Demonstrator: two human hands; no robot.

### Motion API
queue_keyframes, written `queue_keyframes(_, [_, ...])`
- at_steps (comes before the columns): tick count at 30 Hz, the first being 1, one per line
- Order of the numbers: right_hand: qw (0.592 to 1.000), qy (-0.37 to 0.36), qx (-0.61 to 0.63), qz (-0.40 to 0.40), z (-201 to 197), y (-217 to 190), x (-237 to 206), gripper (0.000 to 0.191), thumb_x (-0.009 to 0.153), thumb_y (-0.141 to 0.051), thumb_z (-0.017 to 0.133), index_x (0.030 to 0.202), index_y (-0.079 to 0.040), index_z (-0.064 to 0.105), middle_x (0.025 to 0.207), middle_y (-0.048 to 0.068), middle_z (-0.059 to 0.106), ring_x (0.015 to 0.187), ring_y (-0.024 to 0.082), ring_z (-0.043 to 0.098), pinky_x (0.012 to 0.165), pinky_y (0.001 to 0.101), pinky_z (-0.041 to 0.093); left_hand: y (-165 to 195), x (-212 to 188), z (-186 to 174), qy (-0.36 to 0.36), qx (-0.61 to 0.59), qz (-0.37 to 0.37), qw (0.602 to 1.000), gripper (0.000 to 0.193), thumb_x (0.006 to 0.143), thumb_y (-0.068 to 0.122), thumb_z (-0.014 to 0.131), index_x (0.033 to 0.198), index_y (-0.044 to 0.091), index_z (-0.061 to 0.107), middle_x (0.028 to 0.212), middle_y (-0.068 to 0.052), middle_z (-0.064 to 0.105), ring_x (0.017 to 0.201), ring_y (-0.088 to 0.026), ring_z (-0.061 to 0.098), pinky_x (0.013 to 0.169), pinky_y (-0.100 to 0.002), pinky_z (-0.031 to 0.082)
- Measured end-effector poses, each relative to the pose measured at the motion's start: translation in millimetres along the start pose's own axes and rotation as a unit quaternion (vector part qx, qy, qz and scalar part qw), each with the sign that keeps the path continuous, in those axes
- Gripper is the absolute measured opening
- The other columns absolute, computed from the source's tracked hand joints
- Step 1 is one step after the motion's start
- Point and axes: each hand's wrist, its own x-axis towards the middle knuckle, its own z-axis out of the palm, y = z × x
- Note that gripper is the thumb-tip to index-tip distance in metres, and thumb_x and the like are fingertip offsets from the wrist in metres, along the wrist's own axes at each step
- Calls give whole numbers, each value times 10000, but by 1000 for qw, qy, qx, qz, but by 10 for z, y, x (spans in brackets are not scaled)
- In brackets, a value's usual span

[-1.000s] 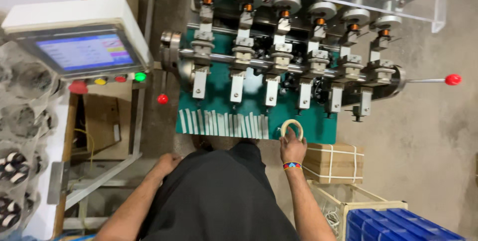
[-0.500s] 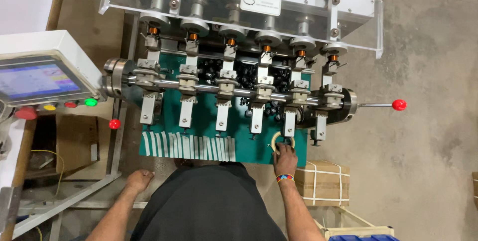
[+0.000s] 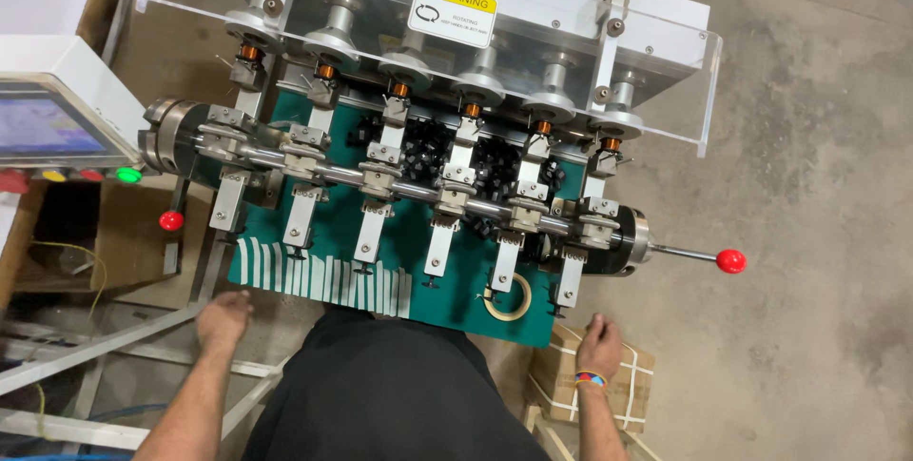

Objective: The person assembles small electronic components by hand, placing cylindrical parts into slots on a green fixture and adjusting machine parts. They wipe the fixture with a cloth and continue handling components throughout the clip.

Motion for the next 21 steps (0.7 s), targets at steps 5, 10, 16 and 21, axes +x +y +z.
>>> queue_keyframes(5, [990,27,139,19,-350,46,922,306,1098,-322,559,1076,-56,709,913,94,743,861,179,701,818,345,530,55,245,-468,126,-334,2,934,300,1103,290,606,1067,-2,662,901,-102,720,665,-147,656,520,-308,510])
queue_keyframes(10, [961,41,267,-50,-891,-294,1862,355,1163,-315,547,1145,6,697,912,81,675,833,152,617,746,304,487,280,520,-956,151,-434,55,887,354,1171,360,569,1120,23,665,949,-73,708,730,-129,670,583,-253,522])
queue_keyframes(16, [911,-53,378,-156,-1826,-1150,2076,486,1273,-386,408,1181,36,632,1004,109,696,950,176,672,894,314,545,686,718,-1202,136,-360,114,916,391,1164,354,548,1187,-15,676,1027,-99,724,831,-147,685,633,-264,560])
queue_keyframes(21, [947,-103,229,-202,-2178,-1939,1805,433,1234,-335,460,1226,49,661,1074,114,718,1014,162,691,922,302,533,866,832,-1235,124,-270,151,943,451,1154,365,523,1123,-38,722,979,-123,744,853,-168,710,727,-310,559])
